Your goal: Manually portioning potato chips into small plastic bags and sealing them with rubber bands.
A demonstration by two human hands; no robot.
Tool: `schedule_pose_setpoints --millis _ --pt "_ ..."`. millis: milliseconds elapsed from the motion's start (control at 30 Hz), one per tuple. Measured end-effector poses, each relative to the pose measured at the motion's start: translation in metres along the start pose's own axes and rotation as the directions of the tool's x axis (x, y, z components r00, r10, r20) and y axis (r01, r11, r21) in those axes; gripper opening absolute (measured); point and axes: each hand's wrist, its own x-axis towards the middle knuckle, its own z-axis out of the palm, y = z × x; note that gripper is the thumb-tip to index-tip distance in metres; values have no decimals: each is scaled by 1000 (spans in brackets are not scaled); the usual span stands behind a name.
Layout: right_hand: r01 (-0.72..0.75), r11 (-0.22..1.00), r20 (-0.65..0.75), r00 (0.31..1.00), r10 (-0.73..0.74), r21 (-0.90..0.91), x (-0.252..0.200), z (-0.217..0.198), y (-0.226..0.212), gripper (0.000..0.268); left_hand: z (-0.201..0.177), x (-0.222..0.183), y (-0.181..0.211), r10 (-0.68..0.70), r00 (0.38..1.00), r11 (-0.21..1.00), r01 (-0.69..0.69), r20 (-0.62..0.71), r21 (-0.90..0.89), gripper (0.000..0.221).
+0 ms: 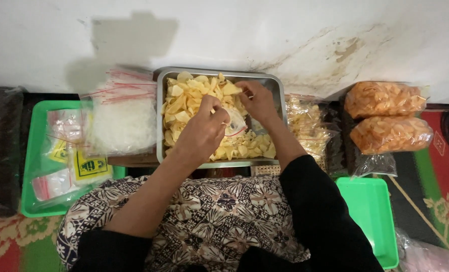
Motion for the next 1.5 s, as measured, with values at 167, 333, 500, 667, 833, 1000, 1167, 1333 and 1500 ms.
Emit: schedule_pose_setpoints --millis 167,333,500,667,833,1000,1167,1333,1500 --pt "-66 998 -7 998 66 20 -9 -17 -19 28 -8 -2 4 -63 998 996 64 11 -60 15" --pt "-70 997 -5 998 70 -34 -14 -42 -39 26 36 -4 -45 -124 992 988 125 24 -86 24" --pt "147 977 -24 988 -153 -157 -39 -87 -115 27 46 1 -52 -236 972 970 236 18 -63 29" --pt "261 954 47 965 -257 -145 -63 -84 -168 26 32 3 -35 -293 956 950 290 -12 -120 29" --pt "441 793 151 896 -418 -421 -67 -71 -169 15 27 5 -33 -349 936 912 331 -35 -241 29" --pt "486 685 211 868 -449 -543 -71 -66 -177 15 25 7 -25 -377 926 881 357 -6 -312 33" --pt "448 775 296 891 -345 -446 -75 -60 -176 6 29 8 -26 -367 930 886 342 -19 -314 34" --pt "362 830 395 899 -190 -424 -72 -65 -178 3 34 9 -24 -338 941 887 316 -7 -336 34" --pt "407 709 460 878 -131 -576 -75 -81 -237 21 30 6 -14 -255 967 878 221 -23 -425 37"
